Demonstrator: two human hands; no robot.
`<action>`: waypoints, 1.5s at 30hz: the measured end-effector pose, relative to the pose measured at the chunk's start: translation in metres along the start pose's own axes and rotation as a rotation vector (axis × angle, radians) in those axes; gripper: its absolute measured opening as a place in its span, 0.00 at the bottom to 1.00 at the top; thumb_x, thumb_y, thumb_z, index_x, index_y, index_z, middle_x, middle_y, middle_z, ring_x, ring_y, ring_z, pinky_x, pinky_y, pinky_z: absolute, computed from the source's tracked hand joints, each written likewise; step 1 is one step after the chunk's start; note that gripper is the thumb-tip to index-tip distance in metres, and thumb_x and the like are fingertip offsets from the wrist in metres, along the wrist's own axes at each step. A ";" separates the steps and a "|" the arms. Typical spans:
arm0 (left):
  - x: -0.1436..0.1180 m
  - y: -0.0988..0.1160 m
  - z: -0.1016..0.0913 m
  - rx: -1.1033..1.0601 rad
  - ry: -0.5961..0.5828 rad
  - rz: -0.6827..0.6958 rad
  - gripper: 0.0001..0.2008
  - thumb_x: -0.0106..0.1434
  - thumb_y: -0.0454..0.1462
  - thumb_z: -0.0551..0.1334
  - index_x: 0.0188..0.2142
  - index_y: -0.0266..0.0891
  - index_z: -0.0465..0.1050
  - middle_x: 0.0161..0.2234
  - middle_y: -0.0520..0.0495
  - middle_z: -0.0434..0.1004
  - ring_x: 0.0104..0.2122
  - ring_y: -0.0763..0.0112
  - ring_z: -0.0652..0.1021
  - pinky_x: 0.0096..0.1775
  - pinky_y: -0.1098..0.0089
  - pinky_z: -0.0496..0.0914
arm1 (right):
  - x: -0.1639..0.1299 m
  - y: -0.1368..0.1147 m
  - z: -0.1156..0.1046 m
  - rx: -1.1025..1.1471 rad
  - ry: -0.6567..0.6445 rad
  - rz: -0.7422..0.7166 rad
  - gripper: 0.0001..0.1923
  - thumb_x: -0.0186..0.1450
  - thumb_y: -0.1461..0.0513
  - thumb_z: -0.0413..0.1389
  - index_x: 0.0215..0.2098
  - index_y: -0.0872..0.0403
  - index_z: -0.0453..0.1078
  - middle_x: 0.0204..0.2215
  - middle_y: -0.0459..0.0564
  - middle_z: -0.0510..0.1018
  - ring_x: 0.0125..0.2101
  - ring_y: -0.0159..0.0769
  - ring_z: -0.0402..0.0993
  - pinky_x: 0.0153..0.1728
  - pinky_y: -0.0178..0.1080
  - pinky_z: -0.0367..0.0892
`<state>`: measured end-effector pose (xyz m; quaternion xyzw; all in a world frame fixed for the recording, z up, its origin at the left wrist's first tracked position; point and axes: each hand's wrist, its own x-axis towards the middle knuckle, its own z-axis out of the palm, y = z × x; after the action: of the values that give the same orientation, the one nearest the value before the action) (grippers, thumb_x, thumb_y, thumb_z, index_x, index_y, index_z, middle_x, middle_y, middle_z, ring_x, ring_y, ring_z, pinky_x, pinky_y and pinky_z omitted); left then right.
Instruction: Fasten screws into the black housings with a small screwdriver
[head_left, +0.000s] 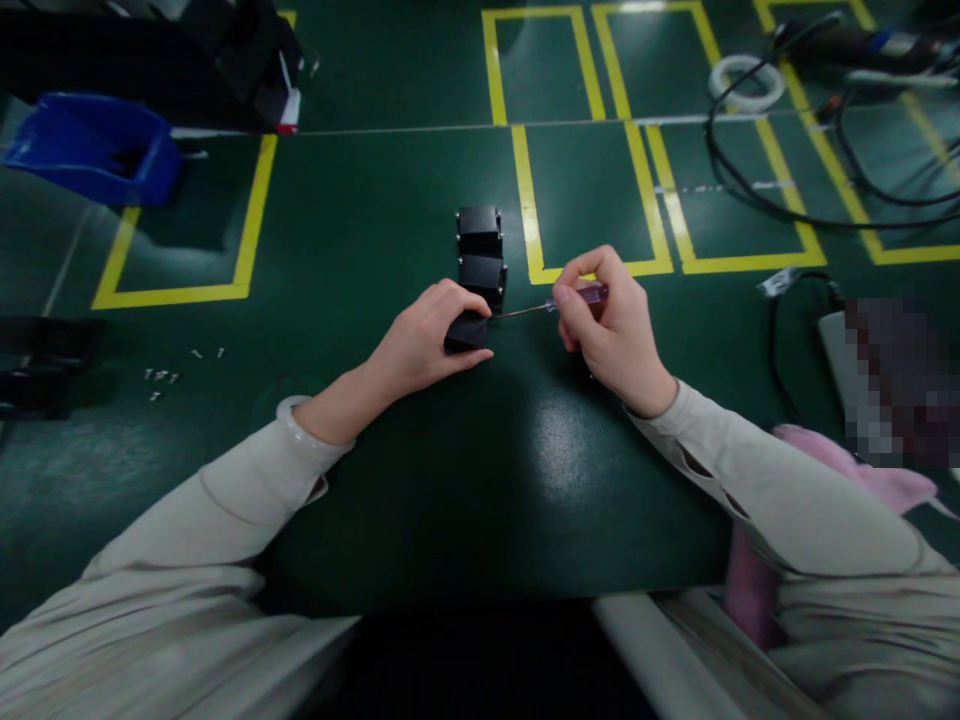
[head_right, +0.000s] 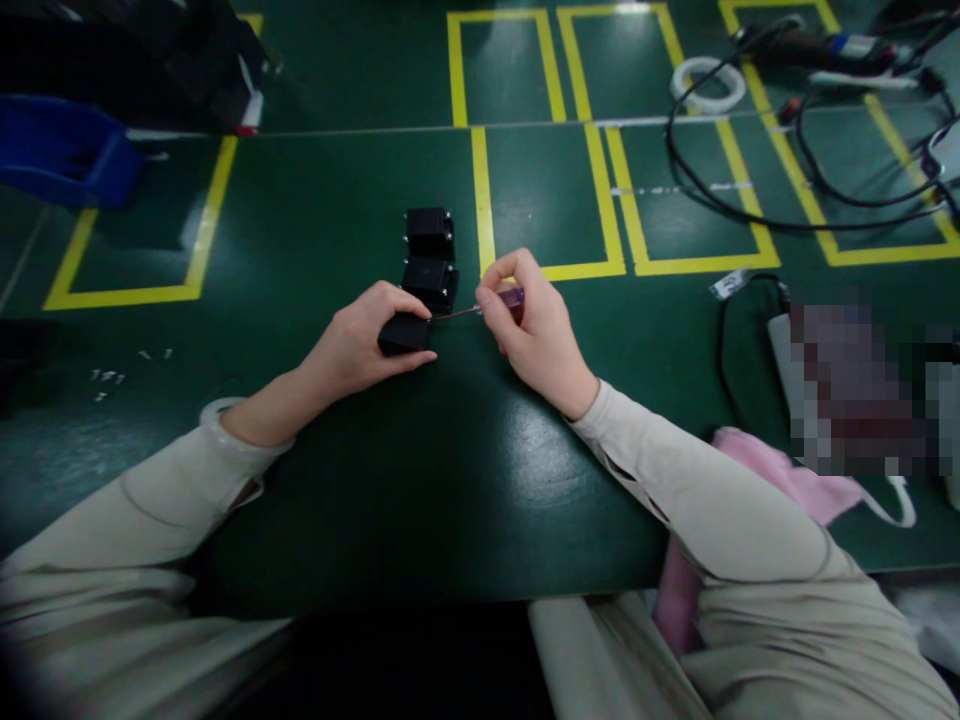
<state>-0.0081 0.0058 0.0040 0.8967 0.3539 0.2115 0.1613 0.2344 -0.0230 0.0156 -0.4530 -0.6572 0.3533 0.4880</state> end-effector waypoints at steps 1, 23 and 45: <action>0.000 0.000 0.000 0.002 -0.002 -0.002 0.17 0.63 0.41 0.67 0.49 0.39 0.68 0.48 0.42 0.74 0.48 0.59 0.75 0.49 0.61 0.70 | 0.000 0.000 0.000 0.003 0.001 -0.006 0.09 0.72 0.53 0.55 0.39 0.48 0.61 0.20 0.37 0.63 0.16 0.26 0.60 0.17 0.36 0.55; 0.000 0.000 0.001 -0.003 0.015 0.010 0.18 0.63 0.40 0.68 0.49 0.38 0.68 0.48 0.43 0.74 0.47 0.60 0.75 0.48 0.62 0.70 | 0.000 -0.001 0.000 0.007 -0.003 -0.006 0.11 0.72 0.54 0.54 0.34 0.48 0.61 0.15 0.36 0.60 0.13 0.25 0.57 0.16 0.35 0.53; 0.000 0.001 0.001 -0.003 0.011 0.005 0.17 0.63 0.41 0.67 0.49 0.39 0.67 0.47 0.43 0.74 0.47 0.59 0.75 0.49 0.60 0.71 | 0.001 0.002 0.000 0.012 -0.011 0.003 0.10 0.72 0.54 0.55 0.36 0.48 0.61 0.22 0.38 0.65 0.16 0.26 0.60 0.18 0.36 0.56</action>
<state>-0.0071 0.0057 0.0038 0.8961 0.3523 0.2172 0.1603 0.2349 -0.0219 0.0142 -0.4492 -0.6569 0.3604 0.4866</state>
